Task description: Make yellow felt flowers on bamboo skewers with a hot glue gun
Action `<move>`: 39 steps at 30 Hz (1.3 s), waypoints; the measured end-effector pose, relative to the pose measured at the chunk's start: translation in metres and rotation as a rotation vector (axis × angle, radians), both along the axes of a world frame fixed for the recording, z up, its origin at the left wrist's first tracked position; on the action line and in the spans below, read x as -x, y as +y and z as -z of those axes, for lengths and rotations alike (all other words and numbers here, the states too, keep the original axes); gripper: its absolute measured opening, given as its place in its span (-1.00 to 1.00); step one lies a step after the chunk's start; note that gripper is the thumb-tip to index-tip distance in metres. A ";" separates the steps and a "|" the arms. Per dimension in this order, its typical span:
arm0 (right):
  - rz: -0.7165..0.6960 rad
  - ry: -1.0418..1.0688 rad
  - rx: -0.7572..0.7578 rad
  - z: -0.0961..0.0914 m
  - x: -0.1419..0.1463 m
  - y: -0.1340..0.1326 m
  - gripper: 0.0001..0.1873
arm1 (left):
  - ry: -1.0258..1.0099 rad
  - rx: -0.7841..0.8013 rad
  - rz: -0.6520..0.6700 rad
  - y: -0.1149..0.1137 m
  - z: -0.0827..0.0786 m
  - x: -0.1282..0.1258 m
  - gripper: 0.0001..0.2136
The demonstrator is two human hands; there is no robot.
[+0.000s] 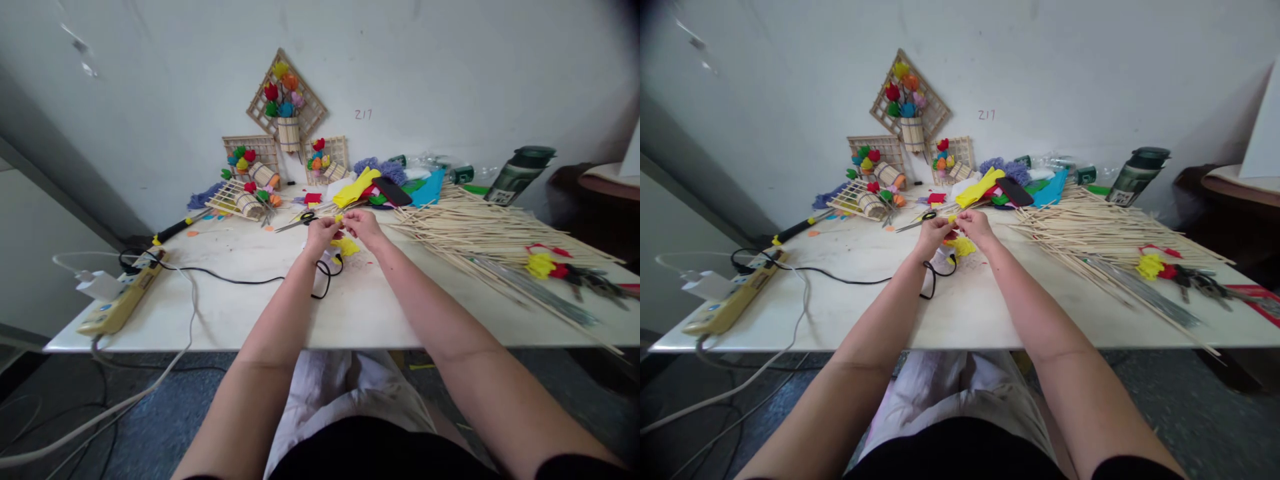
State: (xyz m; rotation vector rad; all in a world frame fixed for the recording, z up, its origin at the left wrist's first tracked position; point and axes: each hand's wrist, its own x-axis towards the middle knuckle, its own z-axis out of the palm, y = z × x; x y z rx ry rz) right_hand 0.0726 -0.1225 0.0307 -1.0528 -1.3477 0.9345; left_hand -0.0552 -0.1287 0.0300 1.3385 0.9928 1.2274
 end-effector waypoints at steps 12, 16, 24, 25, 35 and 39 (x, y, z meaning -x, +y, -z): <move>0.081 -0.064 -0.041 0.007 -0.006 -0.001 -0.95 | 0.037 -0.007 -0.054 0.004 0.006 -0.005 -0.87; 0.275 -0.097 -0.067 0.016 -0.025 0.012 -0.94 | -0.023 -0.019 -0.119 0.009 0.007 -0.003 -0.86; 0.558 -0.774 0.043 0.036 -0.054 0.018 -0.79 | -0.082 0.008 -0.178 0.011 0.011 0.001 -0.83; 0.551 -0.846 0.050 0.037 -0.052 0.017 -0.77 | -0.076 0.007 -0.181 0.011 0.011 0.000 -0.82; 0.502 -1.184 0.197 0.031 -0.030 0.031 -0.65 | -0.095 0.006 -0.284 0.011 0.019 -0.003 -0.83; 0.484 -1.235 0.251 0.024 -0.027 0.044 -0.61 | -0.063 -0.004 -0.322 0.012 0.024 -0.005 -0.82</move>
